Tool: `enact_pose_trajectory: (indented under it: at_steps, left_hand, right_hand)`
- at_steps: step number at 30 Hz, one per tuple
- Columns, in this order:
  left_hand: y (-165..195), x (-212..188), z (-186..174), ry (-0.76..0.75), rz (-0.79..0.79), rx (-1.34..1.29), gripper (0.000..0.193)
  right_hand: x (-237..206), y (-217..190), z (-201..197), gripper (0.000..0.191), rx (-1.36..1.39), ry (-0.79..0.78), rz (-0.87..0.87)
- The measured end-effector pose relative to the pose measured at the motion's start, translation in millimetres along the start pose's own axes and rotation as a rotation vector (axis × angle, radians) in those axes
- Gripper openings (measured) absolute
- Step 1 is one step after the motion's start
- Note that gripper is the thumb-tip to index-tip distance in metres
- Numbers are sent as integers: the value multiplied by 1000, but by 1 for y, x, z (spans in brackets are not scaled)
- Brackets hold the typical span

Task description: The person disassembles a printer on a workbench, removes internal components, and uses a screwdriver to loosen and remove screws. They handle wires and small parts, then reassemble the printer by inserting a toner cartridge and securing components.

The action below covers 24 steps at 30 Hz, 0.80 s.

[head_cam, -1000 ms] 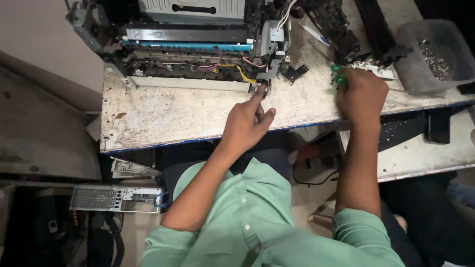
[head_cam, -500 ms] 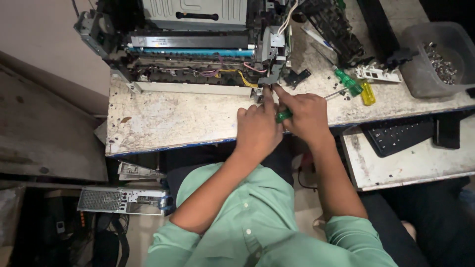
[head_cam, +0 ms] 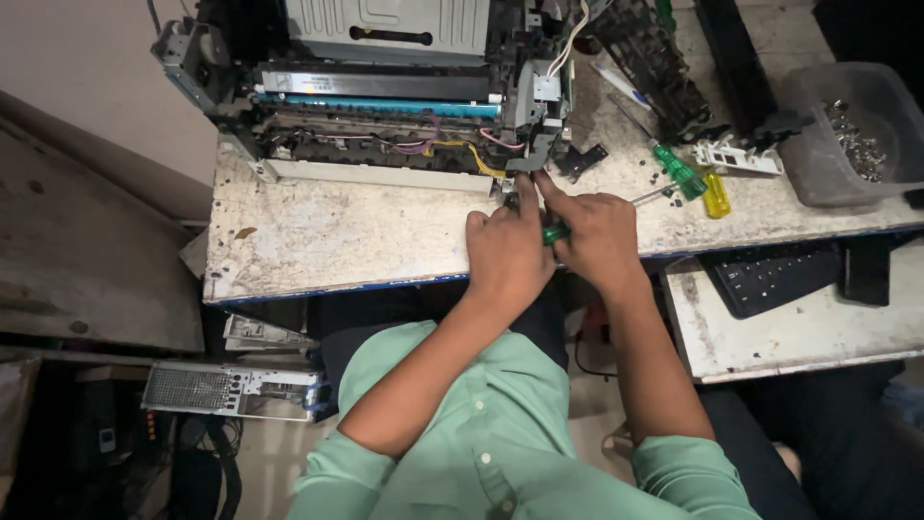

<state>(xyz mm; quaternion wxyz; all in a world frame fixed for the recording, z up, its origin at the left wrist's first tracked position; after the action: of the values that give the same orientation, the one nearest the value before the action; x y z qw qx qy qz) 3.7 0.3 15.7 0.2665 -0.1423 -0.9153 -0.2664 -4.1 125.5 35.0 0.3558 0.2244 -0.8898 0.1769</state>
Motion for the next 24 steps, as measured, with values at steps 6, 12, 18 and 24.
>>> enact_pose_trajectory:
  at_steps: [6, 12, 18, 24]
  left_hand:
    - [-13, -4, 0, 102, 28, -198, 88]
    - [-21, -3, 1, 93, 27, -353, 86]
    - [-24, 0, -6, 39, 39, -491, 87]
    - [-27, 4, -11, -45, 27, -572, 90]
  right_hand:
    - [-3, 1, 1, 69, 32, -10, -10]
    - [-6, 2, 3, 58, 74, -3, 31]
    - [-7, -2, 8, 65, 119, -10, 44]
    - [-7, -3, 8, 78, 148, -23, -32]
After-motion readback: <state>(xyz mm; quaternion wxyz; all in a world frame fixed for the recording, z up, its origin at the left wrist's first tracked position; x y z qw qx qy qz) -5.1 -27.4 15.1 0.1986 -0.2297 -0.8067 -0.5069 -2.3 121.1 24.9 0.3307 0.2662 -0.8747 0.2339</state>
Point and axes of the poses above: each hand's wrist, its own x-axis towards the middle knuckle, its own z-axis out of the palm, y = z × x, the point moved 4 cm from there along x, towards the middle knuckle, and after that the axes turned 11 degrees about y, right-handed, at the moved point
